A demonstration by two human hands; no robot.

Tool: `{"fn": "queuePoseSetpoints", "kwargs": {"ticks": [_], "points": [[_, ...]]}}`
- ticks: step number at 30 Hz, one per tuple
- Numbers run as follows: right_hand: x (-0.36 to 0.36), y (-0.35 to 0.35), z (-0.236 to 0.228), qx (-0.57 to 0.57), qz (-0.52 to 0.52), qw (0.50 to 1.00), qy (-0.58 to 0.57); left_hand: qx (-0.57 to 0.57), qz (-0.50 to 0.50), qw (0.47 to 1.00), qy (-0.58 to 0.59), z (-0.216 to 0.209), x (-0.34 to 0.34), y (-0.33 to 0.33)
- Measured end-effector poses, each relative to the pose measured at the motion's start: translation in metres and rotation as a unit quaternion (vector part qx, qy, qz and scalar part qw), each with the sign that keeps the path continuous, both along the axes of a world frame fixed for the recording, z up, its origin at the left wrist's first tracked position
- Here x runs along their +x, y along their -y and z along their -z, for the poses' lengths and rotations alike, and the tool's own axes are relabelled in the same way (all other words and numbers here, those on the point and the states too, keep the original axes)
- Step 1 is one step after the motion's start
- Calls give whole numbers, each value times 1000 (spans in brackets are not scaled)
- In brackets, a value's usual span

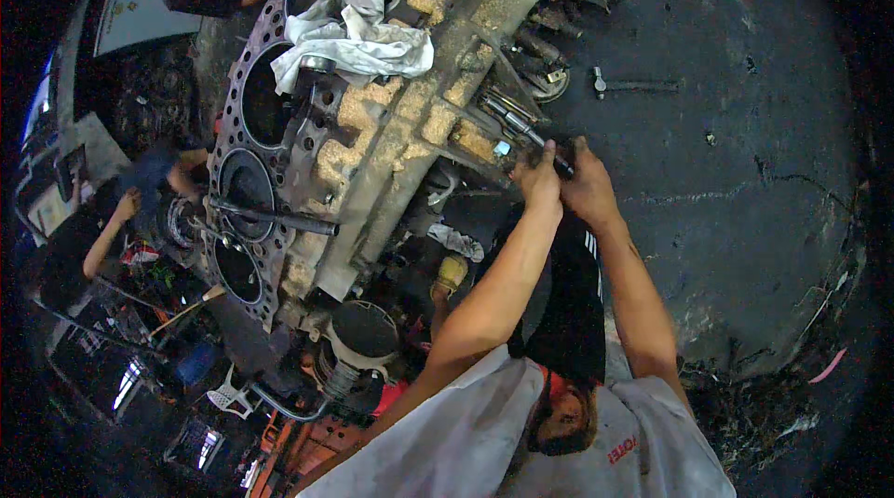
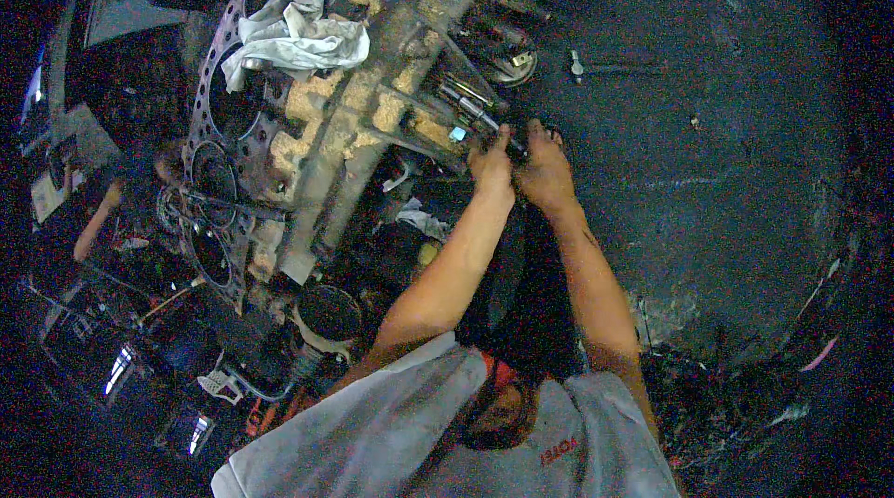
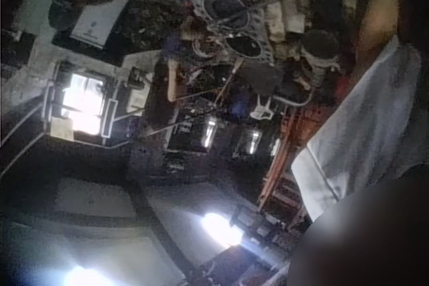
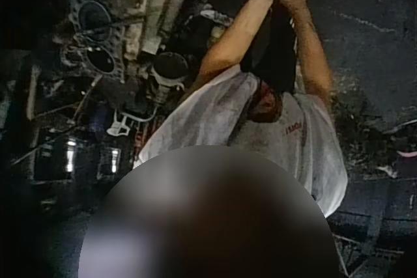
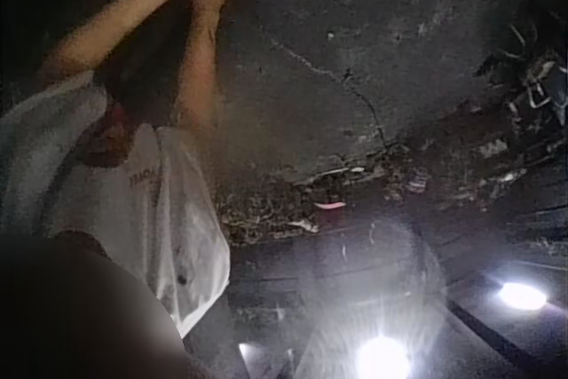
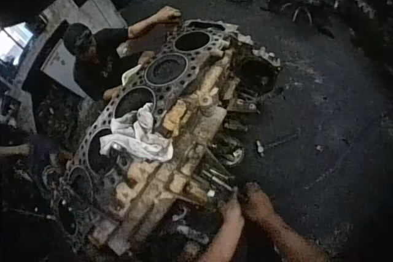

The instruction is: Disassembling internal components of a large engine block and removing parts for inspection.

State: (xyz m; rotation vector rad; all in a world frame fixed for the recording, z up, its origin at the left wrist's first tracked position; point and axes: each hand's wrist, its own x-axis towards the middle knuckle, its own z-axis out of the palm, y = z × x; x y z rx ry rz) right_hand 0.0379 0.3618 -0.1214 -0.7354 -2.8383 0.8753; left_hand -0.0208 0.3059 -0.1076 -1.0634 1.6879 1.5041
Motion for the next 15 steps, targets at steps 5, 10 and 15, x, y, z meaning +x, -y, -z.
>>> {"fn": "queuePoseSetpoints", "kwargs": {"ticks": [5, 10, 15], "points": [[5, -9, 4, -211, 91, 972, 57, 186, -58, 980, -44, 3, 5, 9], [27, -4, -23, -346, 83, 928, 111, 146, 66, 986, -55, -4, 20, 29], [40, 16, -3, -352, 140, 925, -8, 219, 99, 969, -53, 1, 28, 45]]}}
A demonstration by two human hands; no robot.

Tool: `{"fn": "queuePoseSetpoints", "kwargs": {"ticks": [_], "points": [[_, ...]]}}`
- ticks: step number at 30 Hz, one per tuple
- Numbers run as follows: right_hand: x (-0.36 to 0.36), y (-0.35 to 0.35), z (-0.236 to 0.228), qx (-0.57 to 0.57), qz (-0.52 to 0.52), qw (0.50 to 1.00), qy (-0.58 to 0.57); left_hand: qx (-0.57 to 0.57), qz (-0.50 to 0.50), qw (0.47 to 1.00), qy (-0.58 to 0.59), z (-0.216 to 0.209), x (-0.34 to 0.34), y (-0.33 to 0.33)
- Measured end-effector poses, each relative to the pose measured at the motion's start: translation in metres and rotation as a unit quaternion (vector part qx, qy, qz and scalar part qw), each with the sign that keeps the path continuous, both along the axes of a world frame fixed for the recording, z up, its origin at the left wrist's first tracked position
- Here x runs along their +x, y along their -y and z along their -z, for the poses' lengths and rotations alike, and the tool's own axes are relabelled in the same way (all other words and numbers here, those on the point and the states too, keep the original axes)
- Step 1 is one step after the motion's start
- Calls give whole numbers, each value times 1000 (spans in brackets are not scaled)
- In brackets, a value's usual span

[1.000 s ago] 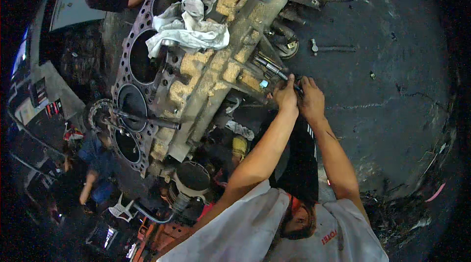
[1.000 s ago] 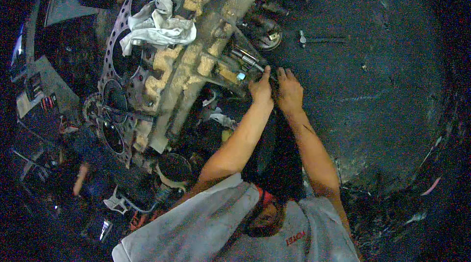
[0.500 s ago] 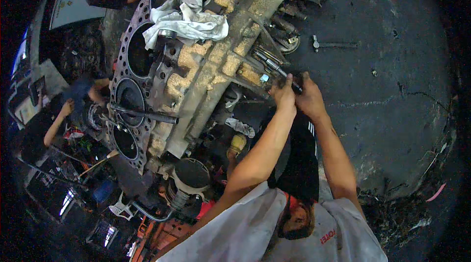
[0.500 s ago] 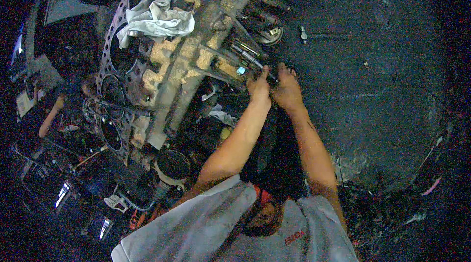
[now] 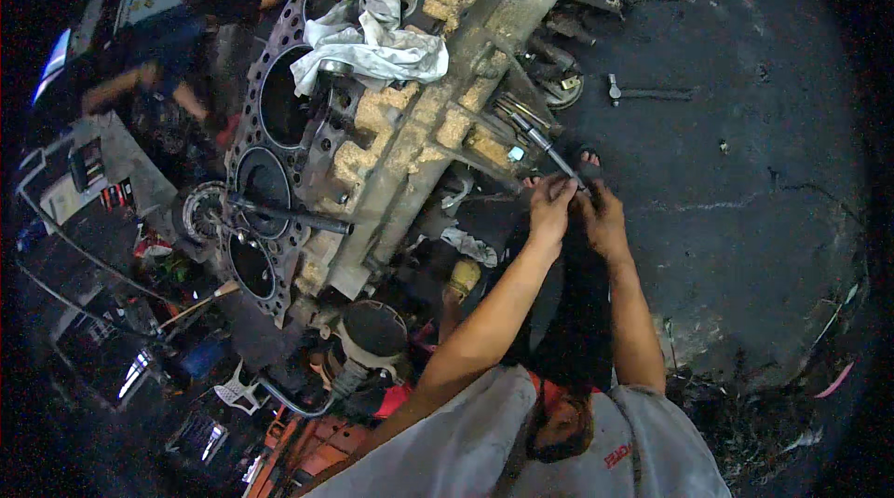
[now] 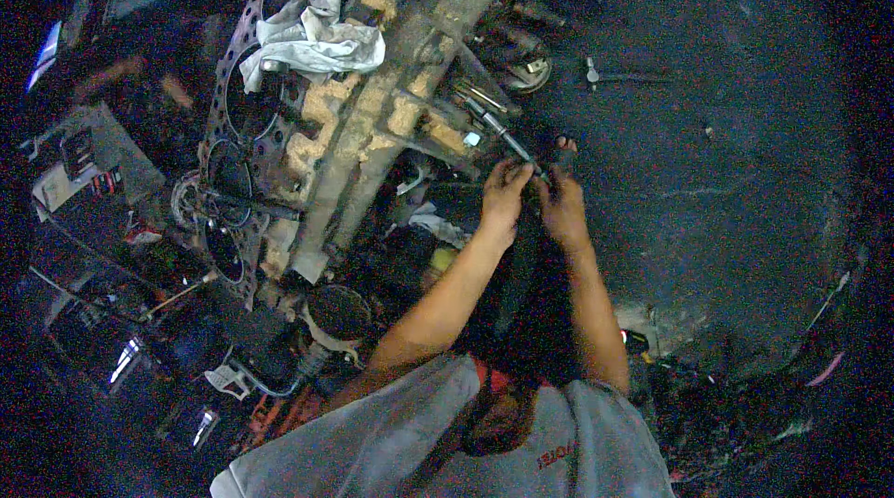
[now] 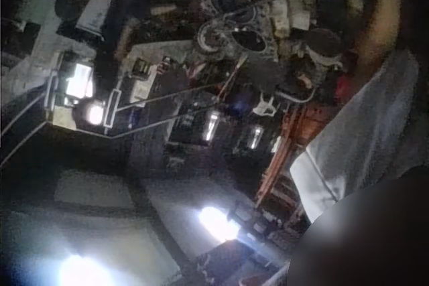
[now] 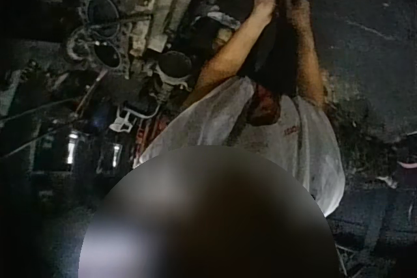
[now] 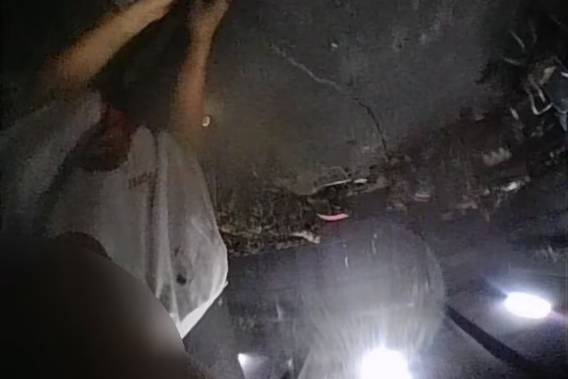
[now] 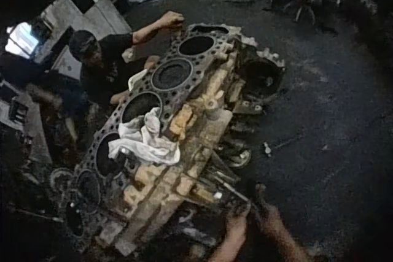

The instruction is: Disassembling internal components of a large engine block and removing parts for inspection.

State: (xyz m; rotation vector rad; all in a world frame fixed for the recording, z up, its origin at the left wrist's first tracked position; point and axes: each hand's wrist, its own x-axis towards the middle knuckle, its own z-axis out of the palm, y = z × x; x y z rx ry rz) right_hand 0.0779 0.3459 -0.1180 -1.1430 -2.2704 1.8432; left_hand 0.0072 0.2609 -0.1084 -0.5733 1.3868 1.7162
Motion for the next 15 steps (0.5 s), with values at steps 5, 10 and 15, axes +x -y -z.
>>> {"fn": "queuePoseSetpoints", "kwargs": {"ticks": [5, 10, 15], "points": [[22, -25, 19, -64, 25, 998, 14, 40, 118, 992, 21, 7, -2, -13], [51, -45, 6, -147, 55, 983, 93, 78, 115, 983, 121, -11, 9, -11], [58, -24, 1, -176, 25, 983, 45, -19, 46, 996, 68, -24, 15, 18]]}}
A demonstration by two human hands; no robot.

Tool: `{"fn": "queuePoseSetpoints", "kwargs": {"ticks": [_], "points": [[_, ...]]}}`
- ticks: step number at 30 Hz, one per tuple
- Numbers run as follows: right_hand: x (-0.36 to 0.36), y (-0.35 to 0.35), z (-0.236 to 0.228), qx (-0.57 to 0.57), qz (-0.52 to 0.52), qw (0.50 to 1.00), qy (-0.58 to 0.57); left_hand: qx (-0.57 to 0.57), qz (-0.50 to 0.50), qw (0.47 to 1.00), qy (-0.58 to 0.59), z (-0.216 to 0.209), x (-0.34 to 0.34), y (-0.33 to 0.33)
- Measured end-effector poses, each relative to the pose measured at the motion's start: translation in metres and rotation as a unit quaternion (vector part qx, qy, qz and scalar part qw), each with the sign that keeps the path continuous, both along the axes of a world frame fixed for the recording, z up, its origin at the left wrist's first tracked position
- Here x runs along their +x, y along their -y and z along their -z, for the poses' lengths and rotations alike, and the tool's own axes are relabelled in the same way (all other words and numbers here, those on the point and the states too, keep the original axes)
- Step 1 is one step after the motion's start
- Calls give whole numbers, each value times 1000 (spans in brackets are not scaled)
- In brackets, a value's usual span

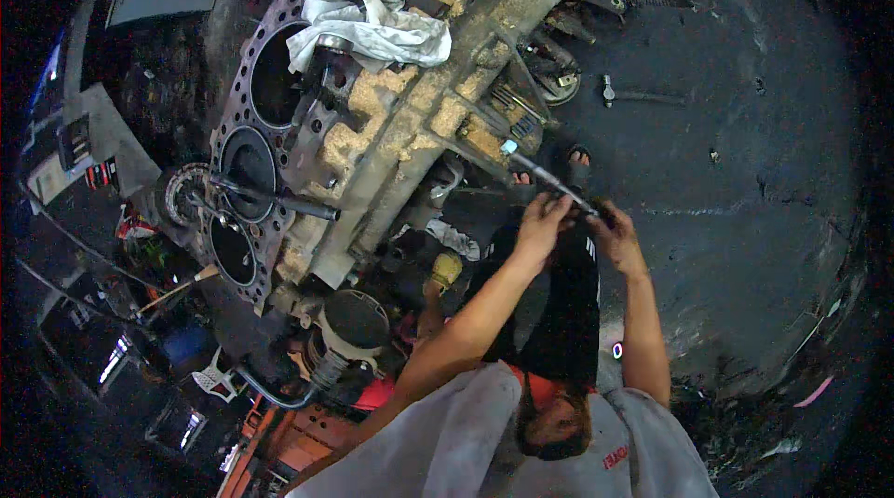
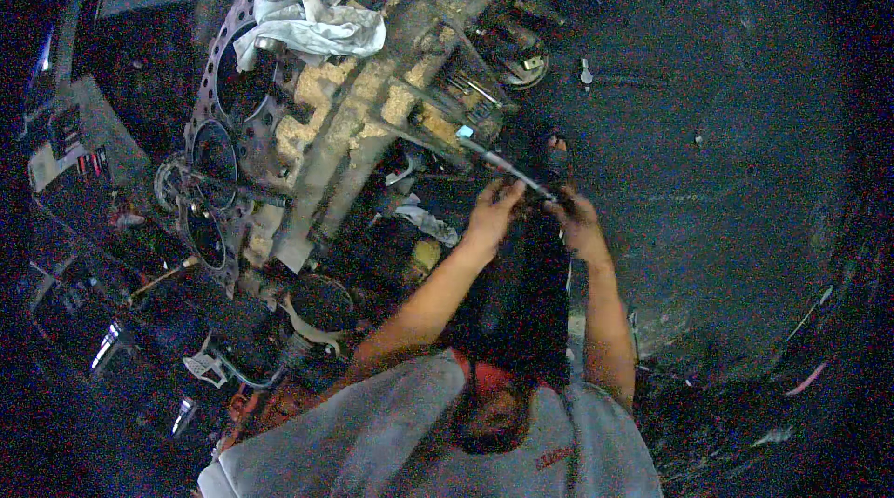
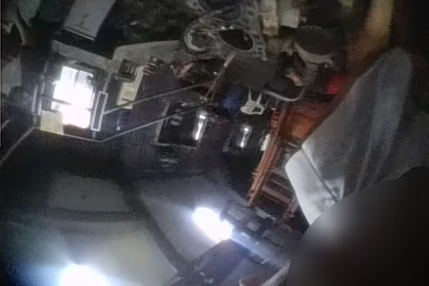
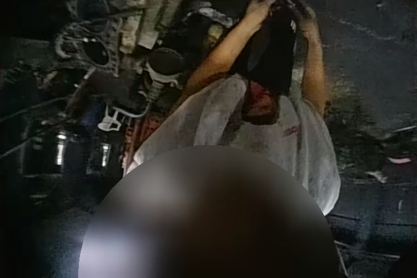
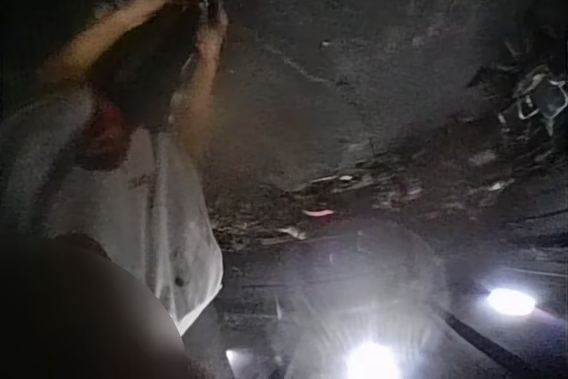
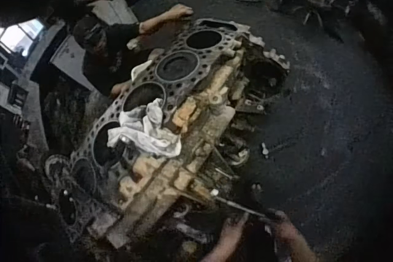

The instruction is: Disassembling internal components of a large engine block and removing parts for inspection.

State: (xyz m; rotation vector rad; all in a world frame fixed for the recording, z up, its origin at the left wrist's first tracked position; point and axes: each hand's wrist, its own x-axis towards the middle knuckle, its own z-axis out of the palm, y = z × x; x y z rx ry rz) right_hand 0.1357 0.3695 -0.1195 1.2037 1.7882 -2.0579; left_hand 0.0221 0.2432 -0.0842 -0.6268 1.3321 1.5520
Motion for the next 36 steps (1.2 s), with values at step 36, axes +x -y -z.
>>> {"fn": "queuePoseSetpoints", "kwargs": {"ticks": [36], "points": [[-98, 26, 23, 112, -283, 953, -5, -47, -219, 972, 73, 28, -14, 10]]}}
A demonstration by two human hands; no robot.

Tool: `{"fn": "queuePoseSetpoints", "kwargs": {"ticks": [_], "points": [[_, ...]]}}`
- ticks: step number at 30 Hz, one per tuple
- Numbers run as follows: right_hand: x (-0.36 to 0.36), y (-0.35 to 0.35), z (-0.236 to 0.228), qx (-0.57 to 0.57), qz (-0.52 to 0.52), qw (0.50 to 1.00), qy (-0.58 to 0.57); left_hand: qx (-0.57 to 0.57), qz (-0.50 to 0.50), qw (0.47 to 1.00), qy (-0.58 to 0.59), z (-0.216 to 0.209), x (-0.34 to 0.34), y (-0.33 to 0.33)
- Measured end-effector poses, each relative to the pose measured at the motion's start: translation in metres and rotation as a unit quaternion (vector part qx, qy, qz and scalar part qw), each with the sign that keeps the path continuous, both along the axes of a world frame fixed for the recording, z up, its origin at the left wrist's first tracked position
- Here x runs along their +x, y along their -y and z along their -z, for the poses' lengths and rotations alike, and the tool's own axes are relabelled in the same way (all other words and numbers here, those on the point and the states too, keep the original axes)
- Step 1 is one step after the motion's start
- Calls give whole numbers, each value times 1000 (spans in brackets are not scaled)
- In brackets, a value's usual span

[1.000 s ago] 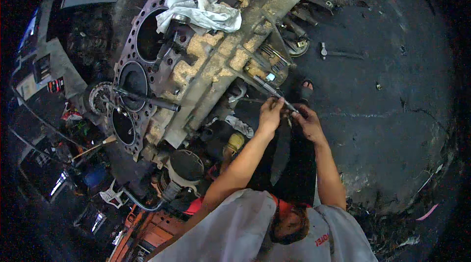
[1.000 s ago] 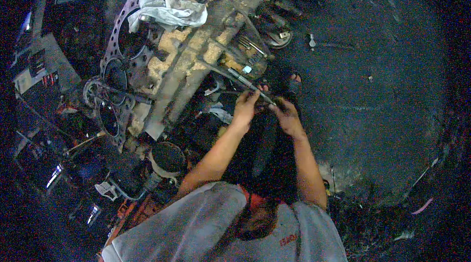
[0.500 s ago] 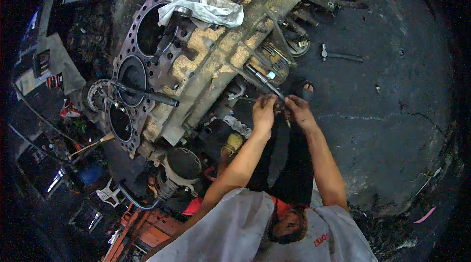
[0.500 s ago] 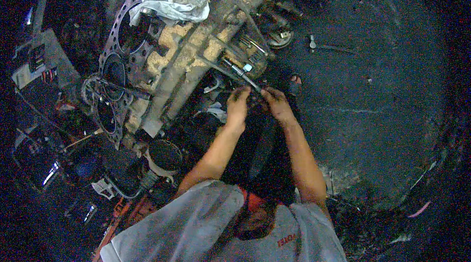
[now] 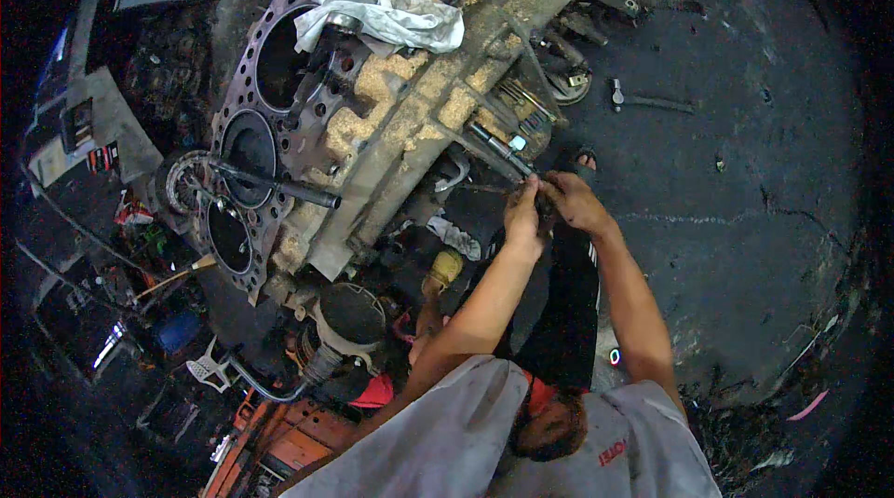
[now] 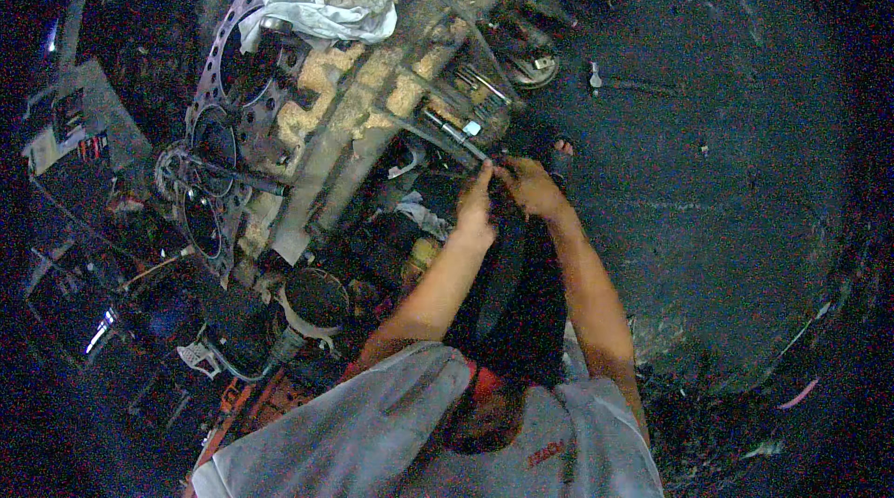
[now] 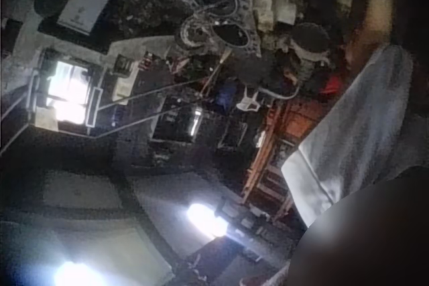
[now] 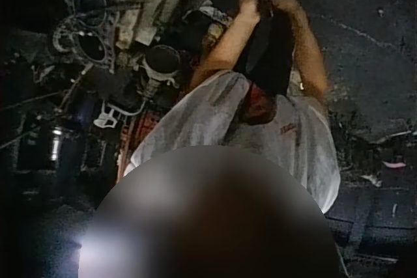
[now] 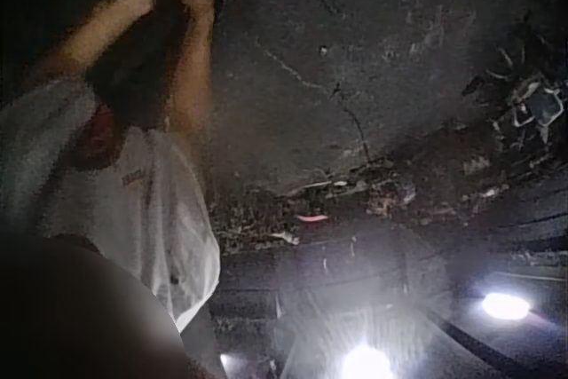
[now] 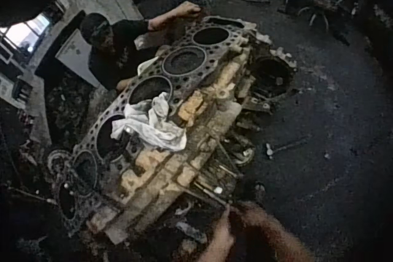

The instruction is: Disassembling internal components of a large engine block and removing parts for inspection.

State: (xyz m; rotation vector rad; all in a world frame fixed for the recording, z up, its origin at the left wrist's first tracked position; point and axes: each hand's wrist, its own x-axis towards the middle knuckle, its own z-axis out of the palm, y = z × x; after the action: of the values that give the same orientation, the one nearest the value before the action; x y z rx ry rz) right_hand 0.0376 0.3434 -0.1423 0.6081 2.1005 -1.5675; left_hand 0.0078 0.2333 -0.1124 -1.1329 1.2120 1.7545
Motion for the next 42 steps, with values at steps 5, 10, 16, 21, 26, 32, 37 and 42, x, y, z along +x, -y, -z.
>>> {"fn": "queuePoseSetpoints", "kwargs": {"ticks": [5, 10, 16, 21, 26, 32, 37, 42], "points": [[-9, 1, -16, 50, -37, 998, -12, 58, -34, 998, 1, 7, 0, -2], [-8, 11, -33, 124, 5, 991, -42, 74, -24, 997, 11, 23, 0, 2], [-2, 26, -25, 197, 48, 970, -130, 114, -10, 993, 10, 26, -1, 11], [-17, 24, -63, 318, -80, 944, -43, 88, -27, 996, 12, 15, -3, -1], [-71, 27, -153, 340, -80, 933, -89, 107, -48, 993, 26, 18, -6, -22], [-112, 73, -205, 279, -106, 911, -285, 200, -17, 979, 28, 38, -6, -30], [-130, 117, -212, 217, -156, 911, -313, 236, -11, 971, 26, 46, -7, -24], [-159, 163, -219, 258, -207, 885, -328, 273, 13, 962, 19, 53, -5, -17]]}}
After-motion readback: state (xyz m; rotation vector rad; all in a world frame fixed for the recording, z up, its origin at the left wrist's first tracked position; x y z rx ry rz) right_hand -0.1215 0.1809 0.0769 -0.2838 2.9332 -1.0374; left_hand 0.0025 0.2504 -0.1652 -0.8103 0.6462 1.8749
